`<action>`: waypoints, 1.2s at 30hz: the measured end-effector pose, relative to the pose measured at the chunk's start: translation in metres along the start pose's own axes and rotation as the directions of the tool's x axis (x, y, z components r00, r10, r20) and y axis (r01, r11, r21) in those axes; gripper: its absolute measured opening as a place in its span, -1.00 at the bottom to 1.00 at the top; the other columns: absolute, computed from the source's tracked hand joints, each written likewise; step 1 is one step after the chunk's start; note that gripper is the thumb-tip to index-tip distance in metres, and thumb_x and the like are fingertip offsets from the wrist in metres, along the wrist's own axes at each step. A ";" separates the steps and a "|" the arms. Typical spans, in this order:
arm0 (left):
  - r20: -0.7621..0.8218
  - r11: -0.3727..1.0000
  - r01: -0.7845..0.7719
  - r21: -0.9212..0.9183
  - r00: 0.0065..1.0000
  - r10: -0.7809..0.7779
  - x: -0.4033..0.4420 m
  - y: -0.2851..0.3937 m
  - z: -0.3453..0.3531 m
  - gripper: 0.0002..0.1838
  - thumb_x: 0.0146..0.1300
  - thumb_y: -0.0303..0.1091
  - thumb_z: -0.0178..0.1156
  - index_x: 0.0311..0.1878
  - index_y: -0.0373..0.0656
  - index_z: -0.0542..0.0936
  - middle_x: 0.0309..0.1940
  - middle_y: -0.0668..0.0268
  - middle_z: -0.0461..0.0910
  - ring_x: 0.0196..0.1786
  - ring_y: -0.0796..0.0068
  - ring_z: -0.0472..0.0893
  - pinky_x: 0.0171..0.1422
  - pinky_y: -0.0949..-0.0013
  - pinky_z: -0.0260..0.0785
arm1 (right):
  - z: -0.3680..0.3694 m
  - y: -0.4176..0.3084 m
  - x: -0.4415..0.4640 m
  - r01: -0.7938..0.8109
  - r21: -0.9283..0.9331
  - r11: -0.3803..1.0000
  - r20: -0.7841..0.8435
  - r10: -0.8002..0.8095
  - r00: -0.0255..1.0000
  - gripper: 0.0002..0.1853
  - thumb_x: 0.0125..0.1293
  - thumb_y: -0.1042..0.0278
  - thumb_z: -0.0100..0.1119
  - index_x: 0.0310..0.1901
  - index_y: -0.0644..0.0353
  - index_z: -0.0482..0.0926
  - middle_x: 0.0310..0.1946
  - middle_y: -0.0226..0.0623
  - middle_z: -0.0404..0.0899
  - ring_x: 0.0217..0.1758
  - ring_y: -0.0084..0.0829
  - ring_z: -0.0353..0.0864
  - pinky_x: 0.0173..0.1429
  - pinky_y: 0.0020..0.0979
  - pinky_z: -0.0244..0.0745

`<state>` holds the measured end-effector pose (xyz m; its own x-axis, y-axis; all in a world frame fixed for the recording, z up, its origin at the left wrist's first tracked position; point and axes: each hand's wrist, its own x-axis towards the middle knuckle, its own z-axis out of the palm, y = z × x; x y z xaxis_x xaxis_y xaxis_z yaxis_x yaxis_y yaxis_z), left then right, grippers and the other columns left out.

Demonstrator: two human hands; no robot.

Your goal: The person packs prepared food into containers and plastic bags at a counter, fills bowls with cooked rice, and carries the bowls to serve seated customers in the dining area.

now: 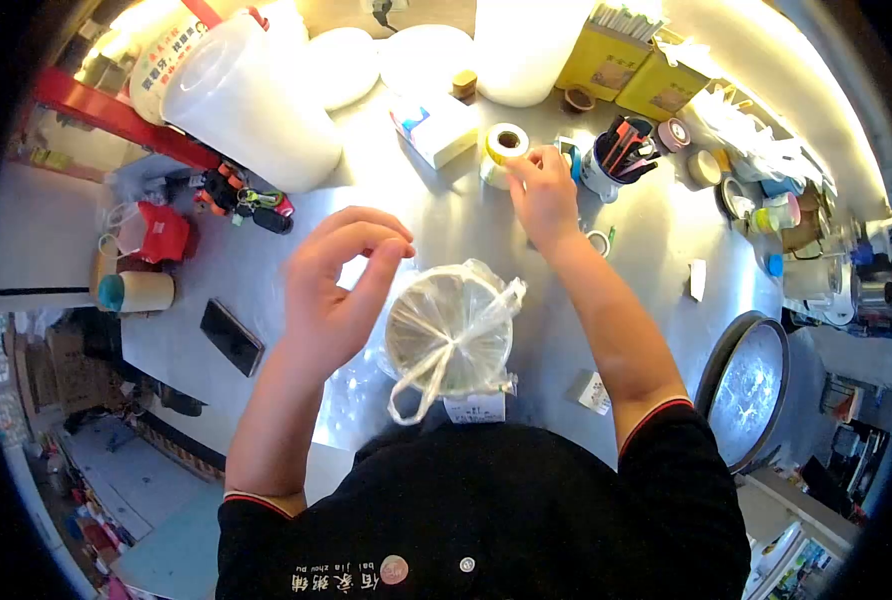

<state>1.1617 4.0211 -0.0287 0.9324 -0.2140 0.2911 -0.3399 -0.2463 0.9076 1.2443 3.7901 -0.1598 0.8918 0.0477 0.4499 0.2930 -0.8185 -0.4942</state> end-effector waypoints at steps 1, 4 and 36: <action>0.001 1.000 0.003 0.000 1.000 -0.003 0.005 -0.006 0.003 -0.92 0.14 -0.52 0.10 -0.43 -0.30 0.54 -0.37 0.23 0.56 -0.32 0.48 0.51 -0.20 0.48 0.33 | 0.001 -0.002 -0.001 0.000 -0.060 0.998 0.024 0.001 1.000 -0.93 0.01 0.44 0.20 -0.41 0.10 0.58 -0.26 -0.32 0.43 -0.13 -0.22 0.42 -0.17 -0.26 0.36; 0.126 0.996 0.051 0.079 0.990 -0.061 0.025 -0.031 0.015 -0.92 0.12 -0.47 0.15 -0.42 -0.29 0.55 -0.41 0.23 0.56 -0.35 0.44 0.53 -0.22 0.45 0.37 | -0.002 -0.013 -0.005 0.075 -0.070 0.995 -0.032 -0.077 0.997 -0.96 0.00 0.46 0.19 -0.48 0.09 0.54 -0.31 -0.31 0.47 -0.16 -0.28 0.45 -0.20 -0.27 0.35; 0.089 0.934 0.343 0.101 0.932 -0.352 0.089 -0.147 0.090 -0.80 0.01 -0.32 0.26 -0.36 -0.26 0.66 -0.53 0.30 0.62 -0.49 0.66 0.51 -0.38 0.55 0.35 | 0.023 -0.013 -0.008 -0.272 0.430 0.861 0.056 0.276 0.960 -0.86 0.11 0.47 0.13 -0.30 0.25 0.62 -0.41 -0.16 0.57 -0.30 -0.28 0.55 -0.17 -0.42 0.41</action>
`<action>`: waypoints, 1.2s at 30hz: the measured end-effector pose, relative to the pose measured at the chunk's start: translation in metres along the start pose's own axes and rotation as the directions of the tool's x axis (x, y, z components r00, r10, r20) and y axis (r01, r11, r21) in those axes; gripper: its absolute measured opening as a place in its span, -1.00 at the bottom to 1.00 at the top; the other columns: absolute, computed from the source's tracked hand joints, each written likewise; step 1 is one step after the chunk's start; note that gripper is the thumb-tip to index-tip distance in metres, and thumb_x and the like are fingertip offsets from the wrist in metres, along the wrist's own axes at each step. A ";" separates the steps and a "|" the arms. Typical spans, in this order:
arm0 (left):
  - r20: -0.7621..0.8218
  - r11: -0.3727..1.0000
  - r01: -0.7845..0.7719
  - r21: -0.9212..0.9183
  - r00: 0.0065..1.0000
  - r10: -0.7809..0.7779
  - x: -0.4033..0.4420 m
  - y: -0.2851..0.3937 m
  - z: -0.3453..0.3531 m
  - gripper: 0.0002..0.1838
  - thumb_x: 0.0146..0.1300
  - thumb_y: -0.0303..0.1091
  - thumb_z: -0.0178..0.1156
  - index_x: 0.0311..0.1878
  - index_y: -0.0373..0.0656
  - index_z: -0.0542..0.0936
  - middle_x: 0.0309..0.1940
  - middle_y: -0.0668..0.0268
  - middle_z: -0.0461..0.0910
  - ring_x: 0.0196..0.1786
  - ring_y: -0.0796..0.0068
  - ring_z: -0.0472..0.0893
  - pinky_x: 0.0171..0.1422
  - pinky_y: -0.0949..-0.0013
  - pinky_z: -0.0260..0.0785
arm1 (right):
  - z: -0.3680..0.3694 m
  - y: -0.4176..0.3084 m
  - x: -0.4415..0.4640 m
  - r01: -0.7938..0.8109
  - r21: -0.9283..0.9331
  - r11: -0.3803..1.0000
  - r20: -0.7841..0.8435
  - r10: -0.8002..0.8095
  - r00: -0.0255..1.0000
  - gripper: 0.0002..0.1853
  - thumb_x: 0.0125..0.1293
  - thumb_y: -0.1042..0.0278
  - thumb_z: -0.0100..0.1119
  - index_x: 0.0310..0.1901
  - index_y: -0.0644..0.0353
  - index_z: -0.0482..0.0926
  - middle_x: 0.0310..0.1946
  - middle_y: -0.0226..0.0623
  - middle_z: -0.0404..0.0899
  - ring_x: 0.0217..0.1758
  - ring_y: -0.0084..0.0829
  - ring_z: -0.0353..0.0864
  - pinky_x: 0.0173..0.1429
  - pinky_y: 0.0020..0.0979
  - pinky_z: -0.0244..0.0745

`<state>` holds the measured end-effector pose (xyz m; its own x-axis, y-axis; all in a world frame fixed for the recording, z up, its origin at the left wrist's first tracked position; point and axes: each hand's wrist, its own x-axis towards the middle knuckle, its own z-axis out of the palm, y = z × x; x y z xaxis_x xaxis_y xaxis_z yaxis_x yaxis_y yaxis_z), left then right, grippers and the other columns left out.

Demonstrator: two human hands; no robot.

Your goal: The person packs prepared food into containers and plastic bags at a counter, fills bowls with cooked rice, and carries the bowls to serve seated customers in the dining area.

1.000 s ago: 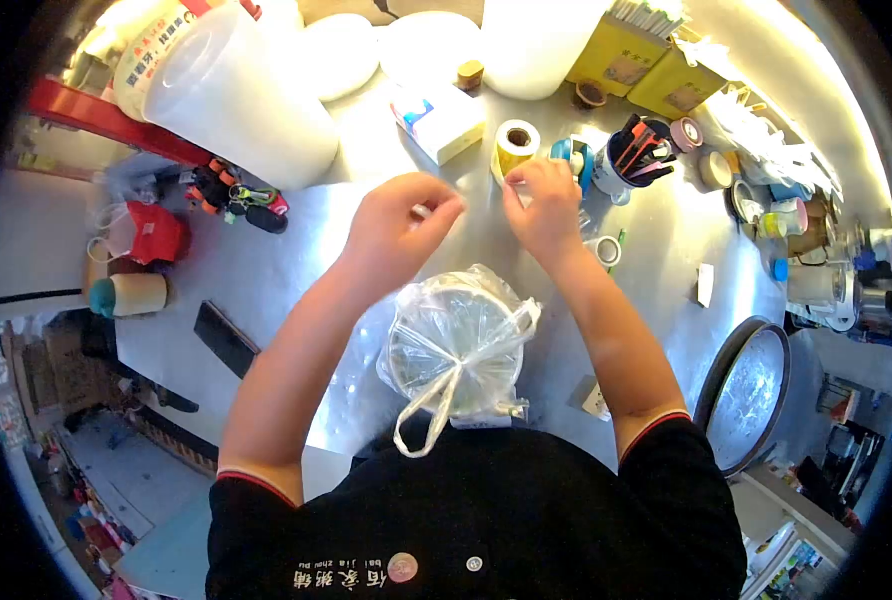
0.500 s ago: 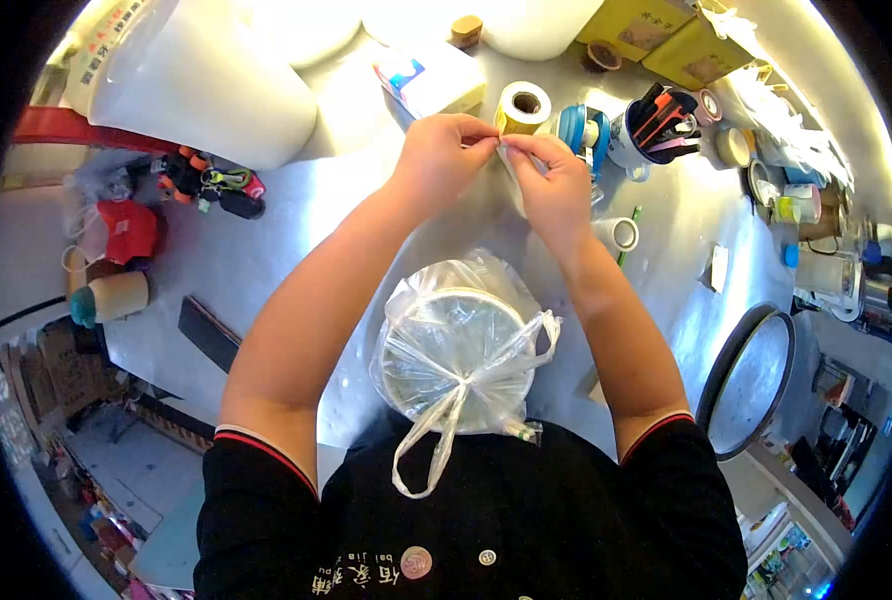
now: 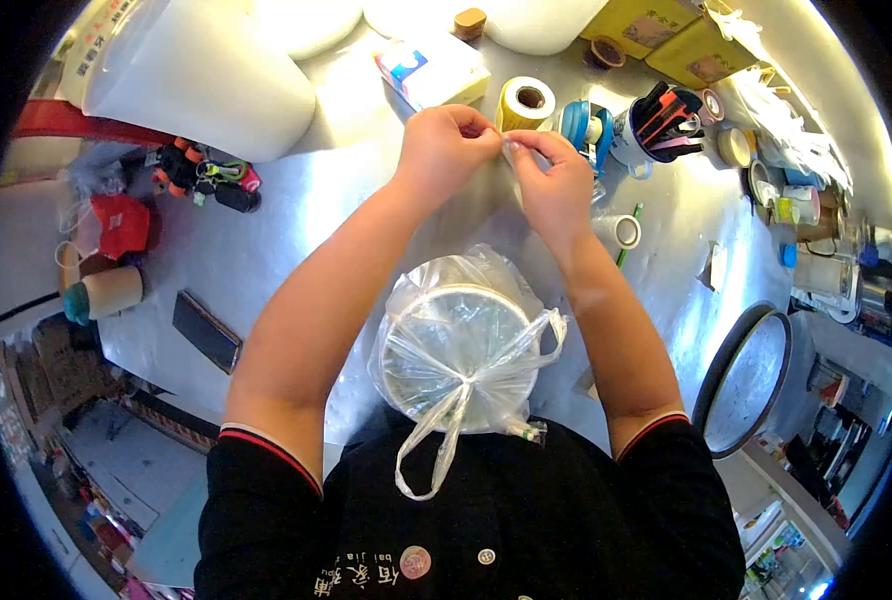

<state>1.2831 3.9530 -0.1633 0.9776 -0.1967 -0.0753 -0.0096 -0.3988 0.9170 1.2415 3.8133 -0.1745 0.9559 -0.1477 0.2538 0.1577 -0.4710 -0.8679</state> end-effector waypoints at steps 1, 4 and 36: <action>-0.001 1.000 0.000 -0.002 1.000 0.000 -0.001 -0.001 0.001 -0.80 0.01 -0.32 0.26 -0.36 -0.26 0.66 -0.53 0.30 0.62 -0.49 0.66 0.51 -0.38 0.55 0.35 | 0.000 0.001 0.000 -0.032 0.014 0.999 -0.013 0.032 0.999 -0.87 0.11 0.46 0.14 -0.31 0.25 0.62 -0.40 -0.16 0.57 -0.30 -0.29 0.56 -0.18 -0.43 0.41; -0.010 0.996 0.028 -0.086 1.000 -0.029 -0.004 -0.004 0.006 -0.80 0.02 -0.32 0.27 -0.35 -0.26 0.65 -0.50 0.31 0.63 -0.46 0.66 0.53 -0.36 0.56 0.36 | 0.002 0.004 -0.001 -0.116 0.071 0.991 -0.027 0.118 0.993 -0.87 0.11 0.45 0.14 -0.31 0.26 0.62 -0.39 -0.17 0.59 -0.31 -0.34 0.57 -0.18 -0.45 0.42; -0.499 0.763 -0.152 -0.628 0.831 -0.245 -0.113 0.014 -0.068 -0.96 0.06 -0.53 0.14 -0.38 -0.26 0.50 -0.37 0.22 0.56 -0.30 0.42 0.57 -0.22 0.47 0.39 | -0.032 -0.088 -0.017 -0.022 0.087 0.996 -0.027 0.025 0.999 -0.82 0.10 0.35 0.24 -0.33 0.29 0.62 -0.45 -0.23 0.58 -0.45 -0.52 0.52 -0.29 -0.54 0.40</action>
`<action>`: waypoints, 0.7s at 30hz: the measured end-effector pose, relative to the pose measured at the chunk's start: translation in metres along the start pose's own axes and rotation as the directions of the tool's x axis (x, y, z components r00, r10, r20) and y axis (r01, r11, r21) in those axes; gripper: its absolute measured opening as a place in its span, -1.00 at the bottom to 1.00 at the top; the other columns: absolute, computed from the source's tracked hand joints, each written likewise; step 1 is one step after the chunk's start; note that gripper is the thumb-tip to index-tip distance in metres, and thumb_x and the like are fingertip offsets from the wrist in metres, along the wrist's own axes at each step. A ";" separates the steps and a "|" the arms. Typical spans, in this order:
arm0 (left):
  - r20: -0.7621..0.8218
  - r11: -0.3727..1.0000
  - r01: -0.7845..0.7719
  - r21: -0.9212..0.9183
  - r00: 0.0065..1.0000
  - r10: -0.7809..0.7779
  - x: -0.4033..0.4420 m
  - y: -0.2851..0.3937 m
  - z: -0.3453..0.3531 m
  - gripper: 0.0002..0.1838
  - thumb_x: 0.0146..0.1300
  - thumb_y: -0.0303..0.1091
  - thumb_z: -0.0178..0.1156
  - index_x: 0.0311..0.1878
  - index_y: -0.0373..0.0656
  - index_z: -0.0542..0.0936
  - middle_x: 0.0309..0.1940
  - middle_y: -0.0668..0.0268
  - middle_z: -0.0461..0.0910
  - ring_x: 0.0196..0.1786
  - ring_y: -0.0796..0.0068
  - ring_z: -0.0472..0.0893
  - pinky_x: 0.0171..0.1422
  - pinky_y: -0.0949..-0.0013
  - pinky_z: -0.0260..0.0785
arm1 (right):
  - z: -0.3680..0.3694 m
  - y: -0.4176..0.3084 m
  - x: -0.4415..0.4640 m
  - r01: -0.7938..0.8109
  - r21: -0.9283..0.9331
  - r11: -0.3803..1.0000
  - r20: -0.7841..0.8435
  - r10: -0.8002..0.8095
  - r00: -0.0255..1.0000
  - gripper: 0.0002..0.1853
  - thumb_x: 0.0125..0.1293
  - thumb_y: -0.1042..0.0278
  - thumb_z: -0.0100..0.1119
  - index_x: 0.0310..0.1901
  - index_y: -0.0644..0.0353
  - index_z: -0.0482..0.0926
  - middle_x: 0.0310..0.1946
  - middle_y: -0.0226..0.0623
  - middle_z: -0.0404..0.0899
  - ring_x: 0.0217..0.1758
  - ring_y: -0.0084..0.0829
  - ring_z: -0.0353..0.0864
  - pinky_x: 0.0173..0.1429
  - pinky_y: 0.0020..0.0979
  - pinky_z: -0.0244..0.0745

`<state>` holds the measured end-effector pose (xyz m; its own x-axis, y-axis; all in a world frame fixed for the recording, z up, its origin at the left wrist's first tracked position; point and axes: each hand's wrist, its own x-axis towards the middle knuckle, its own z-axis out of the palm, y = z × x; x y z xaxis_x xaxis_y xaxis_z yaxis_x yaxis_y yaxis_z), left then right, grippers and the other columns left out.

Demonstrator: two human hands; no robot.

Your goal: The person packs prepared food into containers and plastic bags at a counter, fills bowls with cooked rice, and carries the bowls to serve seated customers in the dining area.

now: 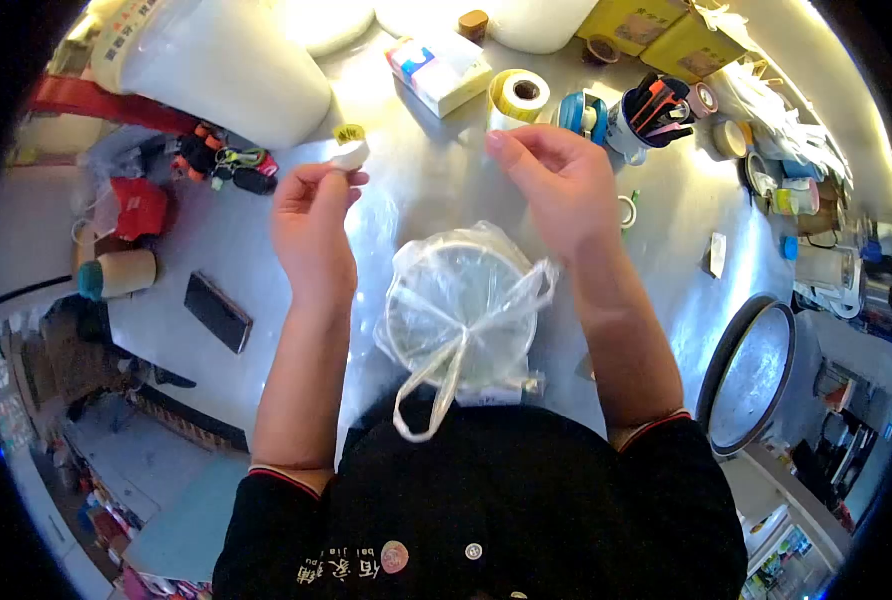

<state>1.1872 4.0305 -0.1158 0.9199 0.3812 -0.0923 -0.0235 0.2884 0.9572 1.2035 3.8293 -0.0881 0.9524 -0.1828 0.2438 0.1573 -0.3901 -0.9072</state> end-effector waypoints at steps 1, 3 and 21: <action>-0.004 1.000 -0.006 0.001 1.000 0.006 -0.013 0.018 0.006 -0.96 0.06 -0.53 0.14 -0.38 -0.26 0.50 -0.37 0.22 0.56 -0.30 0.42 0.57 -0.22 0.47 0.39 | -0.006 -0.023 0.000 -0.219 0.175 0.960 0.265 0.168 0.950 -0.80 0.13 0.32 0.24 -0.33 0.29 0.62 -0.47 -0.28 0.58 -0.45 -0.56 0.51 -0.31 -0.57 0.39; 0.423 0.643 -0.696 0.319 0.712 0.561 -0.035 0.050 0.021 -0.91 -0.06 -0.59 0.20 -0.42 -0.24 0.53 -0.33 0.23 0.56 -0.27 0.38 0.55 -0.17 0.44 0.37 | -0.016 -0.050 -0.003 -0.441 0.279 0.853 0.526 0.248 0.813 -0.78 0.15 0.28 0.24 -0.34 0.30 0.62 -0.50 -0.33 0.58 -0.46 -0.61 0.50 -0.32 -0.60 0.38; 0.735 0.805 -0.431 0.407 0.678 -0.008 -0.098 0.096 -0.015 -0.83 -0.09 -0.41 0.34 -0.42 -0.15 0.54 -0.06 0.21 0.38 0.05 0.25 0.34 0.01 0.27 0.28 | -0.092 -0.072 -0.066 0.216 0.098 0.971 0.694 -0.223 0.684 -0.81 0.19 0.61 0.01 -0.20 0.30 0.59 -0.41 -0.28 0.59 -0.38 -0.54 0.54 -0.25 -0.53 0.44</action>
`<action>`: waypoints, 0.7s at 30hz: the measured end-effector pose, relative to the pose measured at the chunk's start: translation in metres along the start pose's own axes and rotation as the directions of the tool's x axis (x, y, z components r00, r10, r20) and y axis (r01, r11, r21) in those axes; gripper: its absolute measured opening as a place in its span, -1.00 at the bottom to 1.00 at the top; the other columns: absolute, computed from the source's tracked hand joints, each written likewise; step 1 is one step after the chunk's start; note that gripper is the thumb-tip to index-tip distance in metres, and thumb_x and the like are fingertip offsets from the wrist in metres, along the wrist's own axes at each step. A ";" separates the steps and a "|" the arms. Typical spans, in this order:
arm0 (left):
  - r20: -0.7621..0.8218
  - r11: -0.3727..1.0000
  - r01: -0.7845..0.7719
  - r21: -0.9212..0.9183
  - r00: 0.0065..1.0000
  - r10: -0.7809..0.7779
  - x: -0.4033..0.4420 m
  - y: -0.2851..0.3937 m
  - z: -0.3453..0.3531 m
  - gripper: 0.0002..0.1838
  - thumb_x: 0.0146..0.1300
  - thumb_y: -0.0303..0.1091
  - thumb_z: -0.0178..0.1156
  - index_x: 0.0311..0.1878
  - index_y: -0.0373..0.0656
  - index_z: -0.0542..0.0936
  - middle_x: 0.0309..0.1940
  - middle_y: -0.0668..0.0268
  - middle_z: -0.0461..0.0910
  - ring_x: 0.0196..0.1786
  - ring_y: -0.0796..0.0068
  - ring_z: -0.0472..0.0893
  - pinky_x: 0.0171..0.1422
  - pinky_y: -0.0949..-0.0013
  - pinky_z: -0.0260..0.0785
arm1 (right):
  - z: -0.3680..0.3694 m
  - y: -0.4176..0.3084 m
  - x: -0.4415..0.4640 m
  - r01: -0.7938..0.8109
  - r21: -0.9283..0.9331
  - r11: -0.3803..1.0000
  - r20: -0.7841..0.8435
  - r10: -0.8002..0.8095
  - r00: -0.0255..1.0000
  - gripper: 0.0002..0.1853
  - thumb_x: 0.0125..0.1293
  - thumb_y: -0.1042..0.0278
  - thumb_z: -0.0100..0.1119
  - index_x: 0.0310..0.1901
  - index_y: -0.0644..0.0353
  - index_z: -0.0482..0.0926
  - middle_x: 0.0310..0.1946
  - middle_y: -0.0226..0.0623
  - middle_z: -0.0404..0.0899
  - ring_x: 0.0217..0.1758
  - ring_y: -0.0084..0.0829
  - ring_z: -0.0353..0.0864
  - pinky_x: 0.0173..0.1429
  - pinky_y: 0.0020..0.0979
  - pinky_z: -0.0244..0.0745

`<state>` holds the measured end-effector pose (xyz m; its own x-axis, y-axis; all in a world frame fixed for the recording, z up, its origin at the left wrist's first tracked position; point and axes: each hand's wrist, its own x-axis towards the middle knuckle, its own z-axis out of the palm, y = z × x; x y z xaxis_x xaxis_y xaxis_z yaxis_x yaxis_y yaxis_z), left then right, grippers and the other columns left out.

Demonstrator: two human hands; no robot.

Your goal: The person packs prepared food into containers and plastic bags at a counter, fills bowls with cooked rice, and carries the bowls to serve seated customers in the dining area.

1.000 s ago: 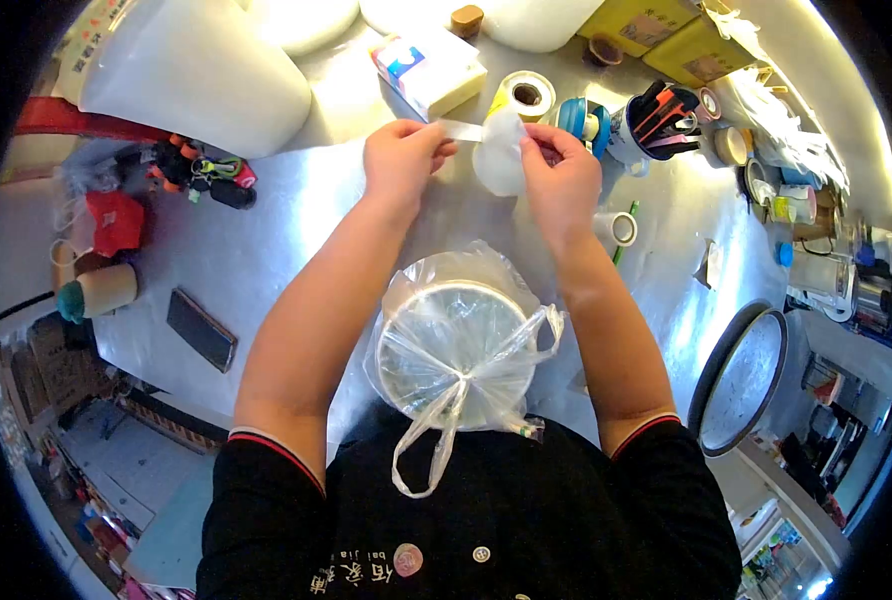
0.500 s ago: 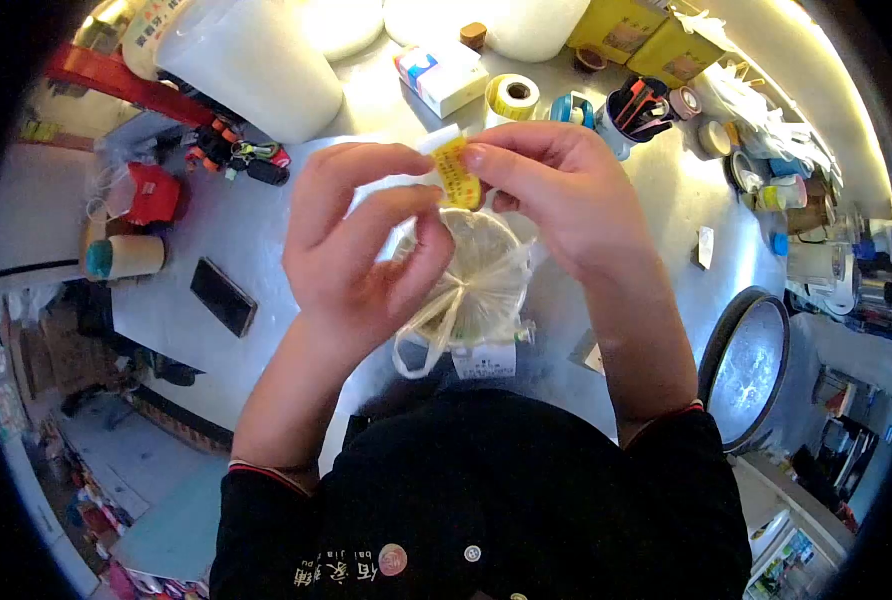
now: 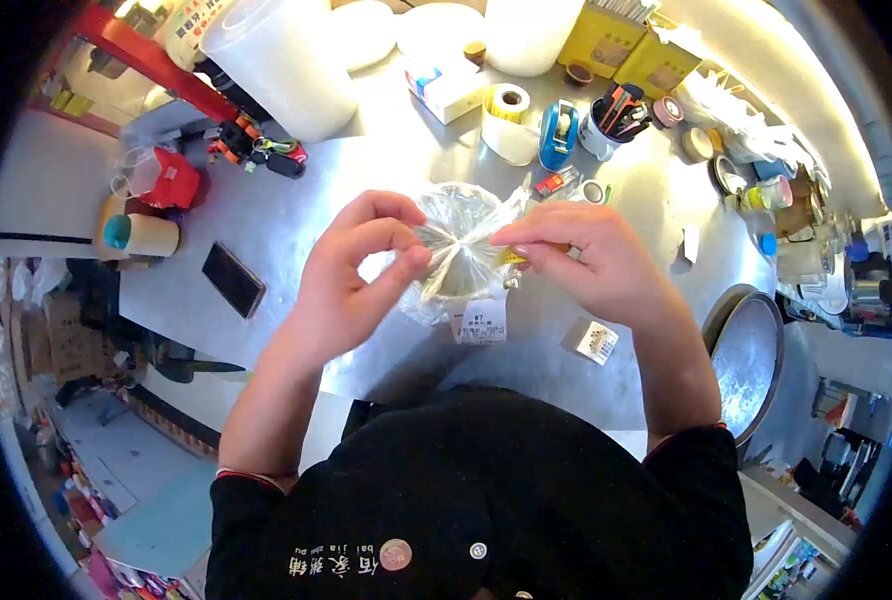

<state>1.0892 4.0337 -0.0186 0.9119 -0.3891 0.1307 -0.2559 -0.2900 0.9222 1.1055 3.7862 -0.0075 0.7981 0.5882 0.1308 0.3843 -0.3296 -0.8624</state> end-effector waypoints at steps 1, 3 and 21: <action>-0.005 1.000 -0.001 -0.002 1.000 0.001 -0.001 0.005 -0.002 -0.83 -0.09 -0.41 0.34 -0.42 -0.15 0.54 -0.06 0.21 0.38 0.05 0.25 0.34 0.01 0.27 0.28 | 0.001 0.002 0.000 0.028 -0.036 0.999 0.011 -0.028 1.000 -0.77 0.16 0.58 0.04 -0.14 0.26 0.58 -0.39 -0.28 0.60 -0.40 -0.51 0.55 -0.25 -0.52 0.44; 0.113 0.998 -0.063 0.018 0.992 0.061 -0.003 0.022 -0.008 -0.81 -0.09 -0.38 0.35 -0.42 -0.15 0.53 -0.11 0.23 0.37 -0.03 0.28 0.37 -0.02 0.33 0.28 | 0.003 -0.003 -0.002 -0.032 0.019 0.999 -0.034 0.032 0.999 -0.79 0.15 0.56 0.07 -0.16 0.25 0.58 -0.40 -0.29 0.59 -0.40 -0.50 0.55 -0.24 -0.51 0.44; -0.039 0.947 -0.159 0.279 0.983 0.177 0.011 -0.017 0.024 -0.10 -0.30 -0.39 0.47 0.26 0.00 0.33 -0.09 0.23 0.30 -0.06 0.30 0.32 0.07 0.31 0.22 | 0.042 0.000 0.023 -0.277 -0.236 0.931 0.019 0.289 0.957 -0.75 0.10 0.43 0.10 -0.18 0.24 0.32 -0.34 0.05 0.53 -0.19 0.04 0.52 -0.15 -0.10 0.40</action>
<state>1.0961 4.0129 -0.0416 0.8640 -0.3999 0.3058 -0.4771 -0.4564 0.7511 1.1047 3.8302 -0.0253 0.8662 0.4816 -0.1335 0.2467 -0.6443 -0.7239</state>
